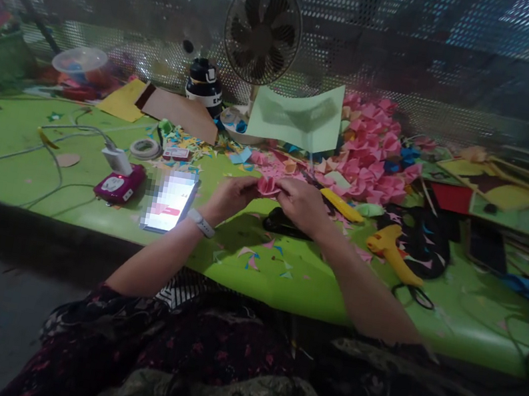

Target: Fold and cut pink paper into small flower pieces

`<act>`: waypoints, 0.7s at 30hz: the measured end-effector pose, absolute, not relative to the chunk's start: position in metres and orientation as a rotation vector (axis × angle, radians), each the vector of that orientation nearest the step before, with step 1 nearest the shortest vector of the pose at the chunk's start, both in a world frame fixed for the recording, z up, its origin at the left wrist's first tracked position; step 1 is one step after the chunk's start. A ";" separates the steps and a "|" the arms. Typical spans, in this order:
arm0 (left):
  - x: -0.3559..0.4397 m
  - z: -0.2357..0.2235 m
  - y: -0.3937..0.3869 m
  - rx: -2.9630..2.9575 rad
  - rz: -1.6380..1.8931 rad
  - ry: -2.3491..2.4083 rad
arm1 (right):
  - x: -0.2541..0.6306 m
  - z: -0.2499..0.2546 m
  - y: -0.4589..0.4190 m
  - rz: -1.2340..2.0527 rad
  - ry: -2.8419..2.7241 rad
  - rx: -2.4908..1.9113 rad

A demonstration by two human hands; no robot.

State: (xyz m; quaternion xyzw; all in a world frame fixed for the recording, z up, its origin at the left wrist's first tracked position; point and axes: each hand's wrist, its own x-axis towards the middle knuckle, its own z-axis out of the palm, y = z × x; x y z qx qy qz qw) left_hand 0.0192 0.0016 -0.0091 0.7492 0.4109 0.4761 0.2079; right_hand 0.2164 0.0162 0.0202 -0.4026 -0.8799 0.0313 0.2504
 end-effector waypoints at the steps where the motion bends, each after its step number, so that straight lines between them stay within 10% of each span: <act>1: 0.020 -0.009 0.000 2.123 1.325 1.180 | 0.215 0.020 0.014 0.100 -2.391 -1.105; 21: 0.033 -0.004 -0.014 1.886 1.475 1.263 | 0.195 0.019 -0.003 -0.153 -2.428 -1.275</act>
